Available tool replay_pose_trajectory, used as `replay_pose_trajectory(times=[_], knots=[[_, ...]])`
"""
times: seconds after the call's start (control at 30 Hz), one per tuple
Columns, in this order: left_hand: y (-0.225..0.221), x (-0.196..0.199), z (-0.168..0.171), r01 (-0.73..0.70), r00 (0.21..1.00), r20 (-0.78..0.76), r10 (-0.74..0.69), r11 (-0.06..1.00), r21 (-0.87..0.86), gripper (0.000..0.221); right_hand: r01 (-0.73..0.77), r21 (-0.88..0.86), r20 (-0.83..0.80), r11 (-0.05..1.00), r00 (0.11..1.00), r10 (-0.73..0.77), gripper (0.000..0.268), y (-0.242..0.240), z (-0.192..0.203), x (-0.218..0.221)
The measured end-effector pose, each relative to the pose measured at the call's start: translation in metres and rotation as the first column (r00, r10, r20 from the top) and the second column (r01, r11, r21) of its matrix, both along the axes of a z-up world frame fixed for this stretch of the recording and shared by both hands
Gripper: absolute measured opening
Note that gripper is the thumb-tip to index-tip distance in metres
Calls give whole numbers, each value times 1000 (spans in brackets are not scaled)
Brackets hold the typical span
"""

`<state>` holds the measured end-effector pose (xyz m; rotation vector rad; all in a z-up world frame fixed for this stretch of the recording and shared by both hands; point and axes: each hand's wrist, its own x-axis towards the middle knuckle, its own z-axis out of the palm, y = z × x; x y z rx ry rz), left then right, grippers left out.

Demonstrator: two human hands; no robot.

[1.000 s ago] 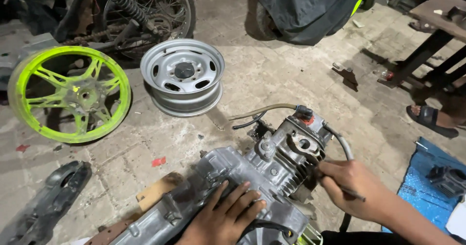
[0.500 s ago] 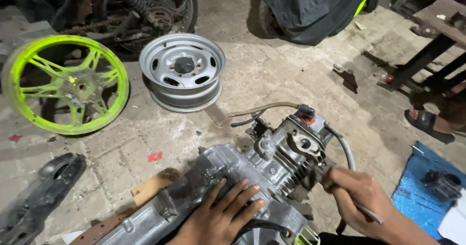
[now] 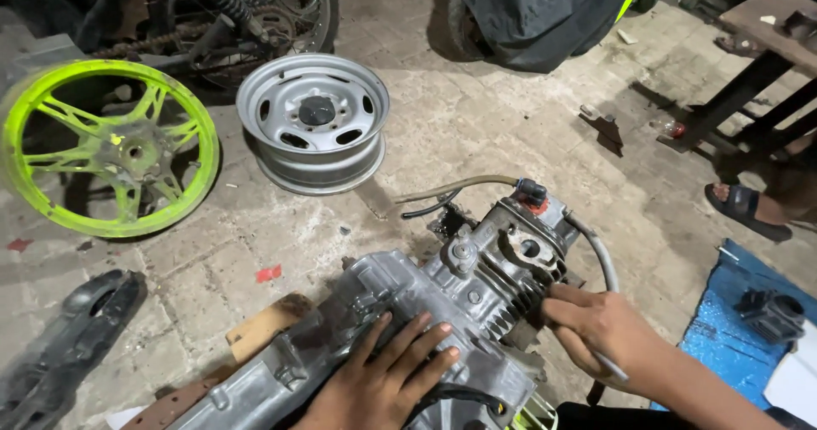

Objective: Cleaning and detailing the surfaces of a disassembled motorcycle engine component using a small scraping tool.

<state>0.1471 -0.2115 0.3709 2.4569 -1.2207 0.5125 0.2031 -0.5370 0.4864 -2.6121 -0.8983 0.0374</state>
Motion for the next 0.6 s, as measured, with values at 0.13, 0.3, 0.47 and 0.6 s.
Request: replay_pose_trajectory(times=[0.13,0.3,0.47,0.6], knots=[[1,4,-5,-23,999,40,22,1000,4,65,19,77,-7,997,1000,-19,10,3,18,-6],[0,2,-4,2,999,51,-5,999,52,66,15,-9,5,1000,1000,-15,10,-1,8,-1],[0,3,0,-34,996,87,31,999,27,64,84,166,-60,983,995,-75,11,8,26,-6],[0,3,-6,-15,998,58,12,999,48,63,22,12,-30,1000,999,-21,7,4,17,0]])
